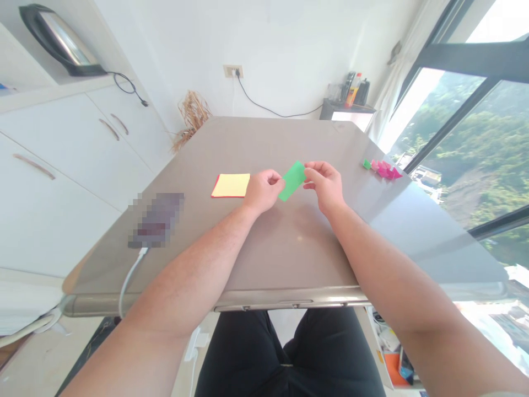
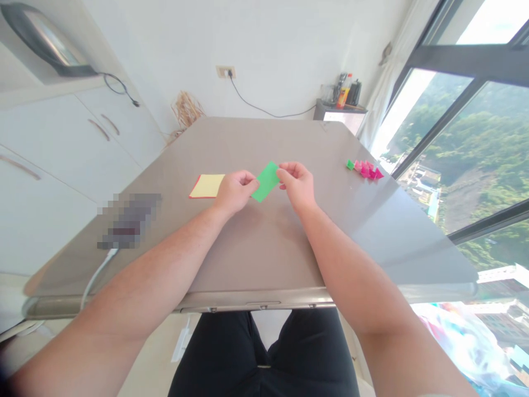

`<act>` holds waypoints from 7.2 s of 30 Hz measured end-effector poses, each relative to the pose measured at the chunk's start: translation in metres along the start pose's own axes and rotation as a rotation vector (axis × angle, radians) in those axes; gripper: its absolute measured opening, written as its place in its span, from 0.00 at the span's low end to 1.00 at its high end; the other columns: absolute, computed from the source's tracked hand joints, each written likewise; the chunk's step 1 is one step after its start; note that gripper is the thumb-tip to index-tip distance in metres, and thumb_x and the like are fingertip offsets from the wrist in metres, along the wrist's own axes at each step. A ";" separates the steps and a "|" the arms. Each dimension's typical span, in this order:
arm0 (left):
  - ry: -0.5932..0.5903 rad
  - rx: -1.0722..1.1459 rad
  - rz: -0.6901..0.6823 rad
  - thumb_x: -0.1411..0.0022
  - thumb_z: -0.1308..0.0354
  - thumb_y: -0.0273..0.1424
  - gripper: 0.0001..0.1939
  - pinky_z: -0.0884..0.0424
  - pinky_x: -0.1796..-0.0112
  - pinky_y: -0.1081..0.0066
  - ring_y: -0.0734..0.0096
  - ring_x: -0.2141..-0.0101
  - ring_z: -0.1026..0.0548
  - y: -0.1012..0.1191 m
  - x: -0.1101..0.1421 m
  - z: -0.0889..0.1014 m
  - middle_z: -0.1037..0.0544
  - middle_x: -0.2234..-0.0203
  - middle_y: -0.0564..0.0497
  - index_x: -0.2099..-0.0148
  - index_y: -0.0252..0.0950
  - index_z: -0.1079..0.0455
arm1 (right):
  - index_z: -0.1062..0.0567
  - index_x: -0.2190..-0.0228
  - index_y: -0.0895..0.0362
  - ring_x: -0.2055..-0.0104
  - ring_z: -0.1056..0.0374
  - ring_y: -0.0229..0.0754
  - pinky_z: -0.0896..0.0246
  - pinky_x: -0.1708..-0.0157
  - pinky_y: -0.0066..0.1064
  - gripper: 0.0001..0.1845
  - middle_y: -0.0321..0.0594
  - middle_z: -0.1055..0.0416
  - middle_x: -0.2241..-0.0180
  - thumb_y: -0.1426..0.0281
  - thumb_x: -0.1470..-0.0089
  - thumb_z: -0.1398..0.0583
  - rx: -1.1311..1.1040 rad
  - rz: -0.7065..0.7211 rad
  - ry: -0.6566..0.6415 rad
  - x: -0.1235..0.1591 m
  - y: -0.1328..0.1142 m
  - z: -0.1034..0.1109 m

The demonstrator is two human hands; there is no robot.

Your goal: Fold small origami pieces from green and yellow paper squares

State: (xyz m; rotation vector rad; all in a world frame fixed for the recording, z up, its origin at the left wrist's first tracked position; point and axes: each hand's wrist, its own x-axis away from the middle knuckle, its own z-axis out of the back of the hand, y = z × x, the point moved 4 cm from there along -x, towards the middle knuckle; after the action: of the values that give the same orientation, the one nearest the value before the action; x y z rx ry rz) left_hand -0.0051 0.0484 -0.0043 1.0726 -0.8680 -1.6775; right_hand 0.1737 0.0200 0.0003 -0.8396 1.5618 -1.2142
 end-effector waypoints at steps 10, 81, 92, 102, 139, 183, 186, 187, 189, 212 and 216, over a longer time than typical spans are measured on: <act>-0.111 -0.468 -0.395 0.40 0.45 0.30 0.08 0.43 0.70 0.68 0.70 0.74 0.33 0.025 0.009 0.002 0.26 0.76 0.51 0.73 0.38 0.31 | 0.21 0.73 0.51 0.59 0.32 0.47 0.37 0.53 0.41 0.04 0.39 0.24 0.67 0.69 0.47 0.37 0.601 0.487 -0.275 0.012 -0.010 -0.016; -0.207 0.000 0.026 0.46 0.38 0.34 0.09 0.33 0.68 0.71 0.69 0.70 0.25 0.002 0.002 0.007 0.19 0.72 0.50 0.65 0.34 0.21 | 0.18 0.71 0.57 0.75 0.40 0.35 0.47 0.73 0.30 0.11 0.32 0.32 0.79 0.63 0.57 0.34 0.334 -0.068 -0.344 0.007 0.005 -0.007; -0.229 -0.013 0.086 0.49 0.40 0.35 0.09 0.36 0.71 0.71 0.71 0.74 0.29 -0.004 0.000 0.002 0.24 0.78 0.53 0.70 0.35 0.23 | 0.17 0.71 0.55 0.74 0.37 0.37 0.42 0.71 0.30 0.09 0.34 0.26 0.76 0.67 0.53 0.37 0.484 0.147 -0.237 0.010 0.001 -0.010; -0.179 0.148 0.164 0.52 0.39 0.35 0.09 0.37 0.69 0.70 0.72 0.74 0.31 -0.013 -0.005 0.005 0.26 0.79 0.54 0.71 0.35 0.23 | 0.16 0.68 0.54 0.69 0.30 0.39 0.35 0.64 0.33 0.11 0.36 0.22 0.71 0.70 0.53 0.39 0.335 0.154 -0.333 0.012 0.003 -0.012; -0.256 0.055 0.105 0.50 0.36 0.36 0.09 0.37 0.72 0.72 0.73 0.74 0.31 -0.007 0.001 0.004 0.25 0.77 0.54 0.71 0.35 0.24 | 0.21 0.69 0.56 0.69 0.25 0.41 0.27 0.64 0.34 0.08 0.35 0.23 0.74 0.71 0.57 0.33 0.208 -0.138 -0.437 0.012 0.006 -0.013; -0.201 -0.019 0.058 0.49 0.39 0.35 0.08 0.40 0.75 0.74 0.77 0.77 0.35 -0.004 -0.001 0.015 0.28 0.78 0.55 0.71 0.35 0.26 | 0.20 0.71 0.57 0.71 0.23 0.42 0.28 0.65 0.31 0.08 0.37 0.22 0.77 0.74 0.59 0.32 0.204 -0.254 -0.391 0.006 0.003 0.000; -0.200 -0.020 0.060 0.49 0.39 0.35 0.09 0.40 0.75 0.74 0.76 0.77 0.35 -0.004 -0.002 0.015 0.27 0.78 0.55 0.71 0.35 0.26 | 0.19 0.71 0.57 0.70 0.22 0.43 0.27 0.64 0.32 0.07 0.38 0.22 0.75 0.73 0.58 0.32 0.183 -0.263 -0.395 0.006 0.003 0.001; -0.196 -0.021 0.061 0.49 0.39 0.36 0.09 0.40 0.75 0.74 0.76 0.77 0.35 -0.004 -0.002 0.016 0.28 0.78 0.55 0.71 0.35 0.26 | 0.19 0.71 0.57 0.70 0.22 0.44 0.26 0.64 0.33 0.07 0.38 0.21 0.75 0.72 0.57 0.33 0.168 -0.269 -0.394 0.005 0.003 0.002; -0.190 -0.018 0.056 0.49 0.39 0.36 0.09 0.41 0.76 0.74 0.76 0.77 0.35 -0.004 -0.001 0.016 0.28 0.78 0.55 0.71 0.35 0.26 | 0.19 0.71 0.57 0.69 0.22 0.45 0.26 0.63 0.34 0.06 0.40 0.21 0.73 0.70 0.56 0.33 0.142 -0.275 -0.393 0.005 0.003 0.002; -0.239 -0.015 -0.065 0.49 0.38 0.36 0.10 0.36 0.73 0.73 0.73 0.74 0.29 0.007 0.004 0.003 0.23 0.75 0.53 0.68 0.34 0.26 | 0.26 0.78 0.56 0.76 0.37 0.36 0.44 0.76 0.28 0.05 0.34 0.28 0.80 0.68 0.56 0.39 0.442 -0.023 -0.324 0.010 0.000 -0.010; -0.222 0.011 -0.059 0.49 0.38 0.36 0.09 0.37 0.73 0.73 0.74 0.74 0.30 0.005 0.004 0.002 0.25 0.76 0.54 0.69 0.35 0.26 | 0.26 0.78 0.56 0.77 0.39 0.36 0.45 0.76 0.28 0.05 0.34 0.29 0.80 0.67 0.56 0.39 0.448 -0.011 -0.331 0.011 -0.001 -0.011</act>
State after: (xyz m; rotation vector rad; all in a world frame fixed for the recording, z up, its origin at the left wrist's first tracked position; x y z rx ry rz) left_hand -0.0059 0.0434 0.0000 0.9387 -0.9954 -1.8682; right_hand 0.1597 0.0128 -0.0013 -0.7077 0.9709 -1.2925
